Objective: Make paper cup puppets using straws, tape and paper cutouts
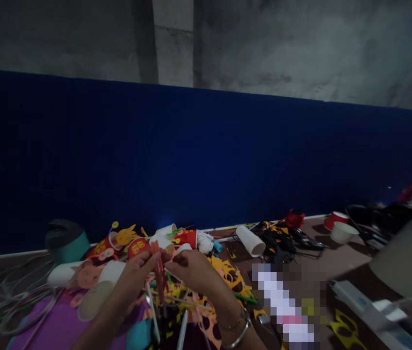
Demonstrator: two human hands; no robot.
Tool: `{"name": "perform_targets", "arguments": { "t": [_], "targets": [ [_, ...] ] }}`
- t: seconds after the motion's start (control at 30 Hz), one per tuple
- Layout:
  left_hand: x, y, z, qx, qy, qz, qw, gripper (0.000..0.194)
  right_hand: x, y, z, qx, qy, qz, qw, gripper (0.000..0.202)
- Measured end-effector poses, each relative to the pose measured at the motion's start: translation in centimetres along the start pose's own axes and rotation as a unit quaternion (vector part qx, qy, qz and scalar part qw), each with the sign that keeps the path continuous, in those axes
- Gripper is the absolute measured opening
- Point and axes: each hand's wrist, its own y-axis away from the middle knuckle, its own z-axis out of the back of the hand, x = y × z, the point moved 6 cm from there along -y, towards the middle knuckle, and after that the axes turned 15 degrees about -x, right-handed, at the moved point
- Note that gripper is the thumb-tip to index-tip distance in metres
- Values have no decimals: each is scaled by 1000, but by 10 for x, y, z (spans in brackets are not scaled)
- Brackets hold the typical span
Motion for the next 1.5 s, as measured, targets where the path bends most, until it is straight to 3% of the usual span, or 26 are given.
{"name": "perform_targets", "arguments": {
  "t": [0.1,0.23,0.5,0.73,0.9,1.07,1.37,1.5],
  "targets": [
    [-1,7,-10,65,-11,27,997,35,19,0,10,-34,-102,39,993,38],
    [-1,22,-21,120,-36,87,988,37,27,4,-3,-11,-148,49,988,35],
    [-3,27,-24,111,-27,99,988,35,29,7,-8,-31,-133,50,989,28],
    [-5,22,-22,140,-27,54,988,36,17,1,-13,-17,-167,-14,986,37],
    [1,18,-21,118,-20,67,991,36,24,1,-5,-81,-180,28,980,34],
    [2,20,-22,107,-11,79,991,34,30,3,1,-111,-202,15,973,34],
    [2,33,-29,110,37,147,982,30,21,1,0,-119,-223,-38,967,30],
    [6,32,-28,93,-4,127,988,34,23,1,-1,-130,-233,-44,963,31]
  ]
}}
